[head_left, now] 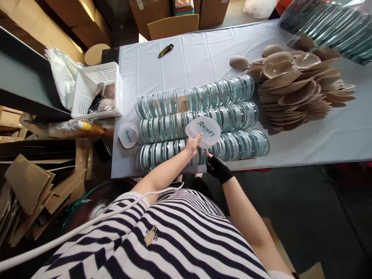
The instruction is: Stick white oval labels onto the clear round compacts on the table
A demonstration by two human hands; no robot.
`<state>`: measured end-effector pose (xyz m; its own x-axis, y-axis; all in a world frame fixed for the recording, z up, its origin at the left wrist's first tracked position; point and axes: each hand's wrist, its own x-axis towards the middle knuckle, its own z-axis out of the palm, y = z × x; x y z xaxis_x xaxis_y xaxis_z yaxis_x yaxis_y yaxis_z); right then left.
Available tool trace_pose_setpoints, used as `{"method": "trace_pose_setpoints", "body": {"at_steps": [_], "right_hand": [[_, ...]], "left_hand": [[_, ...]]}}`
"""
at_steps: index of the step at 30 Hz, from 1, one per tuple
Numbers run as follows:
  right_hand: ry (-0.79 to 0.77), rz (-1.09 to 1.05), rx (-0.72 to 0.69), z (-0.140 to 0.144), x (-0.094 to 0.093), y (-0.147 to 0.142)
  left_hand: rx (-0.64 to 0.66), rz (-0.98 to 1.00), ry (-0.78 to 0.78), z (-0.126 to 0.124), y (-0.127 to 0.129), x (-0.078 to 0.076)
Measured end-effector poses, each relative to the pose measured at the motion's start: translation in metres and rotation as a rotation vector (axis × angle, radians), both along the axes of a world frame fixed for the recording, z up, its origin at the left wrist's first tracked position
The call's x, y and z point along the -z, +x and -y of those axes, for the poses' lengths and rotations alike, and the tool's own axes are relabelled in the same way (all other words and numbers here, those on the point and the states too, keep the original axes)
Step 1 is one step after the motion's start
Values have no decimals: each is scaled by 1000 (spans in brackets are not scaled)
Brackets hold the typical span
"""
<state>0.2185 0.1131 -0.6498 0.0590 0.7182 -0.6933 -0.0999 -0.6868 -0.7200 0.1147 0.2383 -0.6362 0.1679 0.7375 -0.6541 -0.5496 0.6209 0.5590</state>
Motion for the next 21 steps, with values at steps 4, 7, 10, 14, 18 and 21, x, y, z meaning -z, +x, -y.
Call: {"method": "trace_pose_setpoints", "body": {"at_steps": [4,7,10,14,18,21], "right_hand": [[151,442,131,-14,-13,25],[461,867,159,-28,-31,35],[611,1047,49,-42,-44,21],[500,905,112,-49,-49,-12],[274,1003,192,-3,-53,-23],[172,1173,85,63,-51,-26]], "left_hand": [[37,-37,32,2,1,-2],[100,3,71,6,-6,-7],[106,-19,95,11,-18,-11],[157,-43,98,20,-28,-17],[197,12,91,19,-31,-22],[83,9,49,5,-38,-21]]}}
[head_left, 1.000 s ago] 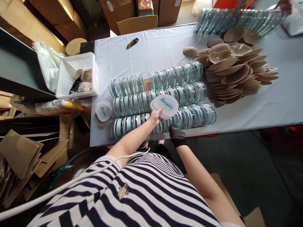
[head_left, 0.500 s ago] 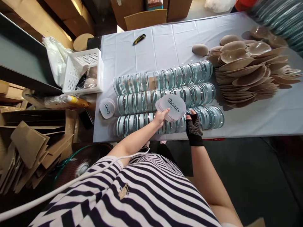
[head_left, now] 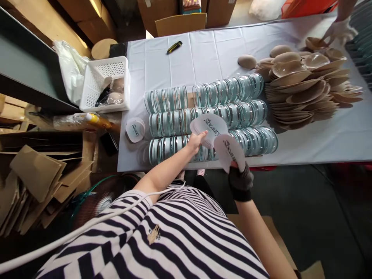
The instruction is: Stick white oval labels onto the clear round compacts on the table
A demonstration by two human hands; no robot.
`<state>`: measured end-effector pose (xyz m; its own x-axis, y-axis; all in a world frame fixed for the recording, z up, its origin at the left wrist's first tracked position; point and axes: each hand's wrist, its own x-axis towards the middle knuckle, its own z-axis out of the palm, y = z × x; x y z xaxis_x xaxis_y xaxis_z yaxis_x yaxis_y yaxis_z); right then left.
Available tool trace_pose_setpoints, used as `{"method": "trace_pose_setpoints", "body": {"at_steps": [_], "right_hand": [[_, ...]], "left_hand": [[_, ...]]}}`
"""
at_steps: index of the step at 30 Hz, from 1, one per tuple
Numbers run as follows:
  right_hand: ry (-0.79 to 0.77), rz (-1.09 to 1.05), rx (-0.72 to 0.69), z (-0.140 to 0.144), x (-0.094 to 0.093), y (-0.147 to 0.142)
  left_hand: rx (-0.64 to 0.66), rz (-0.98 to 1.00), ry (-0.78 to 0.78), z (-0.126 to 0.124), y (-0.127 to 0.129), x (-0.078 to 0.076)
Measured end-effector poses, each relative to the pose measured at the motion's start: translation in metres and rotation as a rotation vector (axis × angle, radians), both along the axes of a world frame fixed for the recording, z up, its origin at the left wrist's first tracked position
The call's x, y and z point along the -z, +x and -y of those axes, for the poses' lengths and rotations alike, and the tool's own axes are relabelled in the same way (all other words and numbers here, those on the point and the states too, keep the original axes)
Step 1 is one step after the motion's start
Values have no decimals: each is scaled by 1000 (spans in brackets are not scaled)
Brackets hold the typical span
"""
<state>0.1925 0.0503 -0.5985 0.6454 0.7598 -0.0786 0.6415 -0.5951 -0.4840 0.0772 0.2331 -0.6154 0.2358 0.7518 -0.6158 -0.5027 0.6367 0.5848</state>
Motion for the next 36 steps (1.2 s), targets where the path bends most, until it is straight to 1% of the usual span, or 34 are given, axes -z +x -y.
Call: {"method": "trace_pose_setpoints", "body": {"at_steps": [2,3,4,6,7,10,12,14,16,18,21,23,25,27,29,31,32,33,36], "right_hand": [[-150,3,-127,32,7,-8],[-219,-11,-206,38,12,-13],[-274,-27,-285,38,18,-19],[-352,-33,-391,18,28,-31],[-385,-22,-405,2,31,-36],[-465,13,-368,-43,32,-44],[-480,38,-349,-56,28,-43],[-462,68,-360,-54,25,-41],[-440,83,-369,-50,25,-39],[-433,66,-378,-52,30,-39],[-456,33,-398,-65,41,-42],[-445,2,-399,-72,46,-43],[-386,-148,-374,-75,46,-43],[-319,-360,-349,-74,44,-41],[-281,-590,-358,-73,39,-37],[-269,-686,-353,-76,33,-27],[-258,-689,-330,-80,29,-20],[-227,-647,-292,-84,25,-12],[-10,-361,-174,-102,10,11]], "left_hand": [[-85,-3,-57,-10,-6,3],[-113,2,-83,-14,-9,5],[-127,9,-106,-17,-11,7],[-125,20,-129,-20,-13,9],[-120,20,-133,-20,-14,9],[-112,10,-136,-18,-14,7],[-126,11,-133,-17,-15,7],[-135,18,-141,-16,-16,8],[-137,32,-152,-16,-16,9],[-134,51,-153,-16,-17,9],[-132,66,-158,-16,-18,6],[-135,70,-167,-14,-19,3],[-139,72,-167,-13,-18,2],[-146,63,-151,-11,-17,4],[-155,51,-113,-9,-15,8],[-157,36,-81,-9,-13,12],[-154,25,-72,-8,-12,14],[-148,14,-64,-9,-10,15],[-116,-3,-36,-8,-9,13]]}}
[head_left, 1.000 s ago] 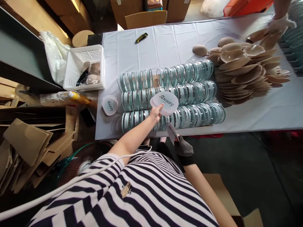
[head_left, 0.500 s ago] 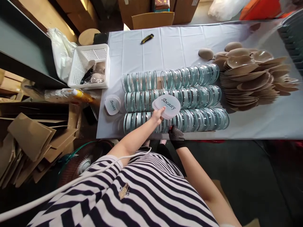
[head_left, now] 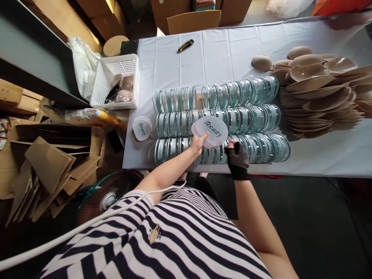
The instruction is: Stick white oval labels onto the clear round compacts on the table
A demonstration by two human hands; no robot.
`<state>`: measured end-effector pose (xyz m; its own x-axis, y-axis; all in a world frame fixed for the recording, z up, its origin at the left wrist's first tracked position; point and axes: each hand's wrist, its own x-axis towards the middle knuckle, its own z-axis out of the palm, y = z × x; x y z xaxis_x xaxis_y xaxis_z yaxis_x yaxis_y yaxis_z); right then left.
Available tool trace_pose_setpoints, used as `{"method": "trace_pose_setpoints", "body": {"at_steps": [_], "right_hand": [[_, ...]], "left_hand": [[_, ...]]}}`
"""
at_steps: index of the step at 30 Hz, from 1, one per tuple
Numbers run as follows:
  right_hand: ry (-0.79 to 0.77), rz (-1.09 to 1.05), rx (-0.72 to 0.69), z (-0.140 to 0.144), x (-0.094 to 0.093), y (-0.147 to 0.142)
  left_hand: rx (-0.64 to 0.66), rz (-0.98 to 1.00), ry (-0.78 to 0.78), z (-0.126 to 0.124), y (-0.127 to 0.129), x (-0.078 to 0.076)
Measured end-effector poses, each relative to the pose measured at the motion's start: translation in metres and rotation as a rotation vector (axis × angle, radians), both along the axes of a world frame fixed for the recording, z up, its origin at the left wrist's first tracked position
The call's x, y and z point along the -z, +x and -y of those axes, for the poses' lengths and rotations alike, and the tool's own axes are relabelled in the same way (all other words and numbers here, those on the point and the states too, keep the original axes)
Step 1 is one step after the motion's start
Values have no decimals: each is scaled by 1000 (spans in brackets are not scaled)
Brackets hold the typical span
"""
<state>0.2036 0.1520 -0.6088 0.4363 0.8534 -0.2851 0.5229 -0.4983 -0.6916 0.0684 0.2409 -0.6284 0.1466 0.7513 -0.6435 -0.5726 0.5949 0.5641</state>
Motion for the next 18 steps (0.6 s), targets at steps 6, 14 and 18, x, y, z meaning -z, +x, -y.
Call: {"method": "trace_pose_setpoints", "body": {"at_steps": [6,14,18], "right_hand": [[234,311,-129,-21,-20,-21],[28,356,64,38,-28,-50],[-170,422,-208,114,-13,-69]], "left_hand": [[73,-24,73,8,-12,-12],[72,21,89,-4,-40,-16],[-31,-8,0,-19,-60,-9]]}}
